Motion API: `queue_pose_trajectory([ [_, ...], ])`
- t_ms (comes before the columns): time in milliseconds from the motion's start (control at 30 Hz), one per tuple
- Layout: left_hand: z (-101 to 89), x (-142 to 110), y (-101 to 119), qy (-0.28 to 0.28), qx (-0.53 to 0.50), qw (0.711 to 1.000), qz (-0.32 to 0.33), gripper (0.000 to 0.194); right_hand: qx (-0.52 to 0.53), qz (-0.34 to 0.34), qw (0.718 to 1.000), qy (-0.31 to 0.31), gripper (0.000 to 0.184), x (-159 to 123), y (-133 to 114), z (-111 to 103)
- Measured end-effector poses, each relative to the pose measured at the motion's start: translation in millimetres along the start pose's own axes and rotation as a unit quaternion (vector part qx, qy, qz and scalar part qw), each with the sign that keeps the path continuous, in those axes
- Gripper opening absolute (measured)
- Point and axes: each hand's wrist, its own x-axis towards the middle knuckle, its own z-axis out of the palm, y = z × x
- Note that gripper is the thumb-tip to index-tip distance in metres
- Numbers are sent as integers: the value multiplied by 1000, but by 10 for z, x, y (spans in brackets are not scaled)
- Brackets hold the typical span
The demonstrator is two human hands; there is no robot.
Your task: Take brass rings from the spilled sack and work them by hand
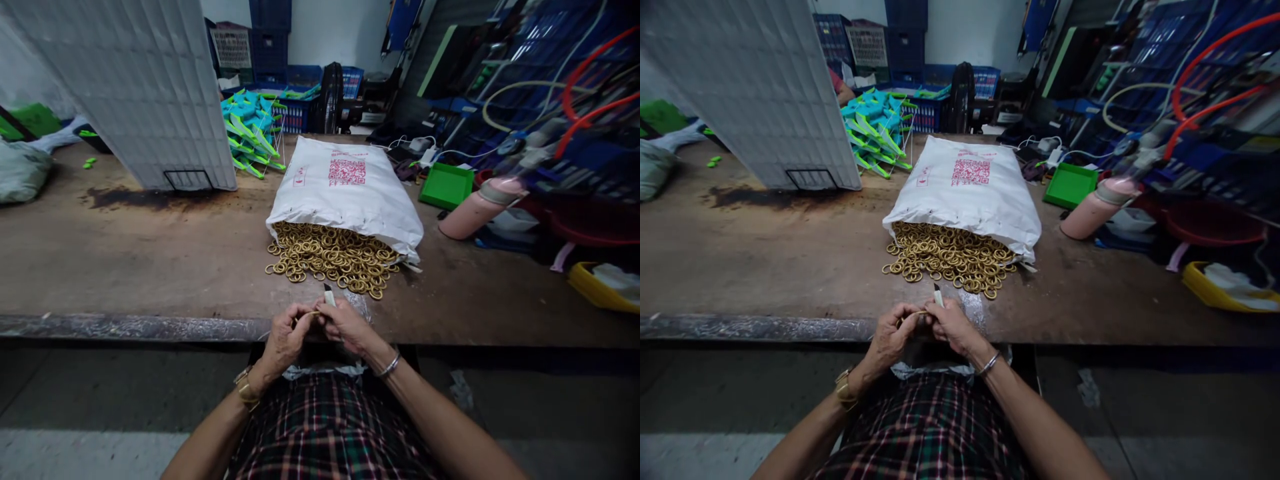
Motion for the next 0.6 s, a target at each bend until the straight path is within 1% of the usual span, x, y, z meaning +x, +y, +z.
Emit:
queue_pose_trajectory([
  [100,0,6,-7,14,-45,996,-71,26,-87,-53,994,35,27,12,42,9],
  [200,-7,2,-37,-13,-91,986,-139,33,-179,-97,976,70,25,23,62,19],
  [267,-12,-4,-62,-37,-120,978,-166,35,-207,-119,968,78,23,24,58,26],
  [367,-14,-14,-85,-57,-163,967,-185,35,-222,-135,963,73,22,21,41,33],
  [500,-6,-27,-66,-69,-199,958,-195,36,-216,-122,967,50,23,36,41,12],
  [567,-2,-31,-50,-63,-212,955,-196,38,-241,-131,959,71,22,40,61,-14],
  [600,0,-32,-45,-56,-218,955,-195,39,-272,-147,947,89,22,37,76,-28],
])
